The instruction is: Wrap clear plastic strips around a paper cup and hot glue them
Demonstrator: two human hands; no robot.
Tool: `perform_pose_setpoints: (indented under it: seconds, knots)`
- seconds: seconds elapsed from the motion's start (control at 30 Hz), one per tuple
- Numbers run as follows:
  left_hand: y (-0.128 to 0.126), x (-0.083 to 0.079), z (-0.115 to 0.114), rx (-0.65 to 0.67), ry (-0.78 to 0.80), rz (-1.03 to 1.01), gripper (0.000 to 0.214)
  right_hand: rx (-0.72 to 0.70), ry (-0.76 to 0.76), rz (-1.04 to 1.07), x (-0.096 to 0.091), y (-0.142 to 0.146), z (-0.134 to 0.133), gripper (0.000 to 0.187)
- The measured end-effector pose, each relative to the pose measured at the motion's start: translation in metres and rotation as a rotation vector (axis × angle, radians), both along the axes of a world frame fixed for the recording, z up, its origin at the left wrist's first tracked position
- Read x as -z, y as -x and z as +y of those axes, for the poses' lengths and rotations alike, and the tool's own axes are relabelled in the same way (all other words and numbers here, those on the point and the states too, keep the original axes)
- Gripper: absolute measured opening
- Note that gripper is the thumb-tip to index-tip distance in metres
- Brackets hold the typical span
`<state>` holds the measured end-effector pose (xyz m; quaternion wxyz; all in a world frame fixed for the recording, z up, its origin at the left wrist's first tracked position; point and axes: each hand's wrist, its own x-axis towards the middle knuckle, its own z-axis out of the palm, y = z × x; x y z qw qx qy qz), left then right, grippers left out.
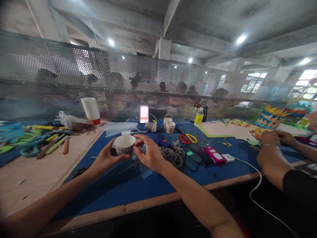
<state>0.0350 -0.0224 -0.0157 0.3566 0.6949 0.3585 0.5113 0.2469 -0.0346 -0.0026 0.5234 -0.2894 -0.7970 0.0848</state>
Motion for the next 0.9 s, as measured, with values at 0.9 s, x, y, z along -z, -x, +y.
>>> perform_pose_setpoints:
  seconds: [0.9]
  knots:
    - [-0.0005, -0.0028, 0.002, 0.171, 0.389, -0.343, 0.053, 0.184, -0.215, -0.45, 0.0038, 0.0069, -0.0074, 0.06]
